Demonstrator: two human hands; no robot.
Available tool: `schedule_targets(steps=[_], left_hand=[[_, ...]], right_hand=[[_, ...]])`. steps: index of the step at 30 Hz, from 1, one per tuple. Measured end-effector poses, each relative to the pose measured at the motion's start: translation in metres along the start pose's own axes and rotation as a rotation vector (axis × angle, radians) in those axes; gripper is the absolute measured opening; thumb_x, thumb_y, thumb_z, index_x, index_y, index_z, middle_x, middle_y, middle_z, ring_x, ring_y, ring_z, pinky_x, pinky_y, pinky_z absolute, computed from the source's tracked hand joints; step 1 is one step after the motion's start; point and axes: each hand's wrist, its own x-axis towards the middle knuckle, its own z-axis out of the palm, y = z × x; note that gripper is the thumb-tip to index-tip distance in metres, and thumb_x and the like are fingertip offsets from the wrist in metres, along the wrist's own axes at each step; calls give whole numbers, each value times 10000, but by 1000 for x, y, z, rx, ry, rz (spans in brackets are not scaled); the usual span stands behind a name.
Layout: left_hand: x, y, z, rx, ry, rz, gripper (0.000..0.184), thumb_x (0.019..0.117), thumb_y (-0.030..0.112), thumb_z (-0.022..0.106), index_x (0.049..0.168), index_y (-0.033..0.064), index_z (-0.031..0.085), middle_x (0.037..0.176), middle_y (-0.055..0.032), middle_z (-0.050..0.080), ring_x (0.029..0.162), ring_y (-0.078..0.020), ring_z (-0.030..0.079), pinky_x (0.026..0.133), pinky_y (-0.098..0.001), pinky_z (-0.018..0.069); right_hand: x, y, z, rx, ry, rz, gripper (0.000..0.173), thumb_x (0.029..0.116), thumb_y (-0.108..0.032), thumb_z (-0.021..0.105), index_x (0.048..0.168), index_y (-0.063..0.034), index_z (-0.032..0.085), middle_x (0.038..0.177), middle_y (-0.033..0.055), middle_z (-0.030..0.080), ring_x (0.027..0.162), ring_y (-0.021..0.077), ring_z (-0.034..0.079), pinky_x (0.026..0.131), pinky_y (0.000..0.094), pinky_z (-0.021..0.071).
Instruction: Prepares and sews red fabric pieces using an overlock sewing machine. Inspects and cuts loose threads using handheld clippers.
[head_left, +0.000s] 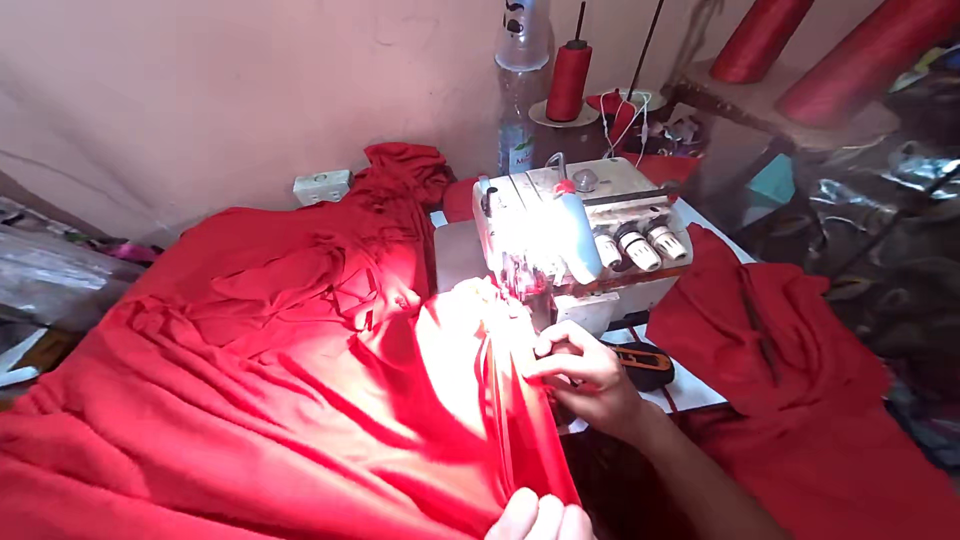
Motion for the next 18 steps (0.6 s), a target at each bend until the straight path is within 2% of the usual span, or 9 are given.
schedule_targets(steps=[3, 5, 8, 11, 12, 14, 16, 17, 18], left_hand=[[8, -10, 17, 76, 41, -85, 239, 961, 49, 546, 792, 52, 715, 716, -67, 655, 634, -203, 584, 634, -331, 440], [9, -21, 32, 134, 95, -136, 250, 959, 73, 550, 781, 68, 725, 716, -61, 664, 628, -207, 590, 601, -337, 442], [17, -37, 47, 216, 161, -204, 258, 997, 119, 527, 813, 66, 701, 765, -86, 696, 709, -257, 676, 628, -387, 523], [52, -45, 27, 201, 198, -257, 260, 944, 89, 534, 762, 6, 700, 737, -135, 713, 694, -294, 722, 584, -396, 566], [59, -50, 20, 160, 179, -253, 250, 930, 92, 545, 769, -2, 712, 752, -145, 729, 713, -305, 740, 600, -411, 578], [58, -70, 17, 58, 158, -238, 230, 924, 152, 559, 872, 28, 745, 850, -132, 750, 810, -299, 744, 689, -443, 586], [51, -100, 22, 41, 214, -254, 257, 869, 290, 560, 830, 118, 746, 851, -71, 737, 792, -250, 713, 653, -436, 543], [49, -114, 19, 70, 228, -265, 305, 884, 362, 553, 858, 140, 762, 897, -65, 753, 818, -248, 725, 641, -448, 547], [46, -125, 11, 107, 203, -285, 383, 933, 458, 543, 966, 163, 784, 1062, -56, 775, 955, -243, 745, 721, -463, 579]], right_hand=[[0, 4, -2, 27, -17, 10, 102, 948, -115, 679, 991, -89, 767, 1070, 87, 634, 1024, 4, 584, 887, 109, 481], [0, 5, -5, 33, -28, 13, 102, 954, -120, 681, 1002, -104, 769, 1073, 72, 628, 1033, 1, 574, 900, 112, 474], [1, 5, -8, 21, -39, 16, 103, 953, -125, 685, 1007, -113, 772, 1067, 66, 626, 1016, -8, 570, 893, 105, 469], [5, 3, -9, 16, -45, 13, 93, 955, -121, 669, 984, -80, 747, 1048, 76, 613, 985, -16, 564, 871, 92, 459], [7, 3, -9, 7, -42, 14, 90, 952, -121, 664, 965, -67, 735, 1037, 80, 613, 986, -16, 567, 872, 90, 456], [11, 3, -7, -38, -27, 24, 111, 942, -128, 671, 908, -39, 729, 1011, 96, 623, 965, -10, 571, 856, 87, 456], [14, 4, -4, -90, -16, 57, 136, 920, -129, 678, 882, -21, 753, 999, 108, 634, 904, -19, 563, 808, 77, 446], [15, 5, -4, -110, -12, 73, 145, 914, -129, 677, 887, -18, 766, 996, 108, 635, 871, -27, 556, 777, 73, 442], [16, 5, -3, -127, -5, 82, 150, 912, -131, 673, 886, -14, 763, 996, 111, 633, 848, -30, 549, 755, 69, 437]])
